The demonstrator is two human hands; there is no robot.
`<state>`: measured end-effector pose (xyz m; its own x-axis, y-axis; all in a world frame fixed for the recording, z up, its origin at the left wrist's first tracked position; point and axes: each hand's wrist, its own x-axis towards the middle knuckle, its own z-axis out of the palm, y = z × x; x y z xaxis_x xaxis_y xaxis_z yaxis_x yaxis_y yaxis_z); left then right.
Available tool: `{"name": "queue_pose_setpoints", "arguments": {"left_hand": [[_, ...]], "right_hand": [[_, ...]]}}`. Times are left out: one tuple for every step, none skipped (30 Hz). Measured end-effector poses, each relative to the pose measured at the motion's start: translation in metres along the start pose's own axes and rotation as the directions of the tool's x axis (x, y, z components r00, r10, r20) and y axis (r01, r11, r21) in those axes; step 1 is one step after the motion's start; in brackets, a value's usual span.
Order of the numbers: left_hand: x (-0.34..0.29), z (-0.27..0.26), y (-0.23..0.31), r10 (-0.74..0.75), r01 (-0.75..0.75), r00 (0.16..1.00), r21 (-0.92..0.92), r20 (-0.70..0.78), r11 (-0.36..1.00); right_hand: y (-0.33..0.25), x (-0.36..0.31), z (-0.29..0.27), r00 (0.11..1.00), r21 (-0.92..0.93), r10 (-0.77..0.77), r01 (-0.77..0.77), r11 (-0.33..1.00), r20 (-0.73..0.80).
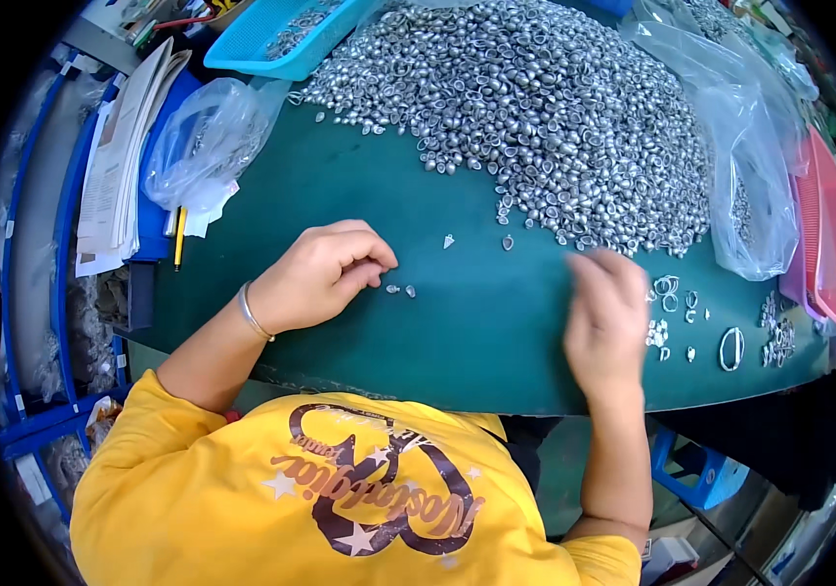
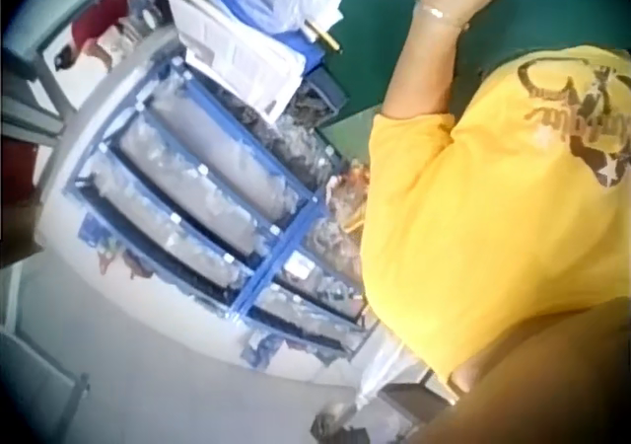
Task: The person picks up and sorts small metal loops and fasteners from a large pile on a table, placing specific pieces into a small blue tray or grouping them on the green surface.
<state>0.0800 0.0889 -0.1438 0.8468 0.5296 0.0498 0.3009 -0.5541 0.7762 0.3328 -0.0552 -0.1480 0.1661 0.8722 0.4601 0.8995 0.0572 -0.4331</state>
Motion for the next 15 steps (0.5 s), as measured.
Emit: {"name": "queue_pose_setpoints", "arguments": {"left_hand": [[-0.001,0.0,0.001,-0.003,0.003,1.0,-0.001,-0.003,1.0],[-0.002,0.001,0.002,-0.015,0.014,1.0,-0.037,-0.012,0.999],[-0.003,0.002,0.002,-0.03,0.029,0.999,-0.07,-0.023,0.997],[-0.004,0.004,0.002,-0.034,0.032,0.999,-0.071,-0.025,0.997],[-0.005,0.006,0.001,-0.006,0.005,1.0,-0.056,-0.021,0.998],[-0.007,0.008,0.001,0.019,-0.02,1.0,-0.041,-0.02,0.999],[-0.007,0.009,0.003,0.015,-0.016,1.0,-0.044,-0.024,0.999],[-0.007,0.009,0.007,0.004,-0.004,1.0,-0.024,-0.017,1.0],[-0.007,0.01,0.01,-0.01,0.009,1.0,-0.005,-0.012,1.0],[-0.007,0.013,0.008,0.022,-0.021,1.0,0.04,-0.015,0.999],[-0.007,0.015,0.008,0.016,-0.016,1.0,0.037,-0.019,0.999],[-0.006,0.017,0.009,0.01,-0.01,0.999,0.018,-0.035,1.0],[-0.004,0.019,0.009,0.004,-0.004,0.999,-0.002,-0.051,1.0],[-0.003,0.018,0.01,0.007,-0.006,0.999,0.011,-0.034,1.0],[-0.003,0.018,0.009,0.007,-0.006,0.999,0.011,-0.032,1.0]], "right_hand": [[-0.007,0.01,0.015,0.996,0.062,-0.082,0.079,0.995,0.046],[-0.017,0.019,0.026,0.987,0.084,-0.13,0.123,0.989,0.096],[-0.021,0.025,0.04,0.975,0.114,-0.181,0.166,0.979,0.131],[-0.026,0.027,0.046,0.958,0.123,-0.217,0.197,0.973,0.186],[-0.03,0.029,0.05,0.938,0.133,-0.252,0.226,0.965,0.239],[-0.032,0.03,0.051,0.935,0.136,-0.257,0.23,0.964,0.244],[-0.034,0.031,0.05,0.935,0.212,-0.259,0.21,0.954,0.241],[-0.036,0.031,0.05,0.935,0.286,-0.26,0.188,0.939,0.239],[-0.039,0.031,0.051,0.933,0.29,-0.265,0.191,0.938,0.244],[-0.042,0.031,0.051,0.938,0.313,-0.257,0.178,0.933,0.232],[-0.046,0.03,0.053,0.944,0.337,-0.247,0.165,0.927,0.22],[-0.049,0.027,0.056,0.939,0.352,-0.278,0.195,0.916,0.201],[-0.056,0.026,0.055,0.923,0.326,-0.304,0.22,0.919,0.236],[-0.056,0.023,0.058,0.91,0.297,-0.334,0.258,0.919,0.245],[-0.056,0.021,0.062,0.896,0.27,-0.364,0.296,0.916,0.254]]}}
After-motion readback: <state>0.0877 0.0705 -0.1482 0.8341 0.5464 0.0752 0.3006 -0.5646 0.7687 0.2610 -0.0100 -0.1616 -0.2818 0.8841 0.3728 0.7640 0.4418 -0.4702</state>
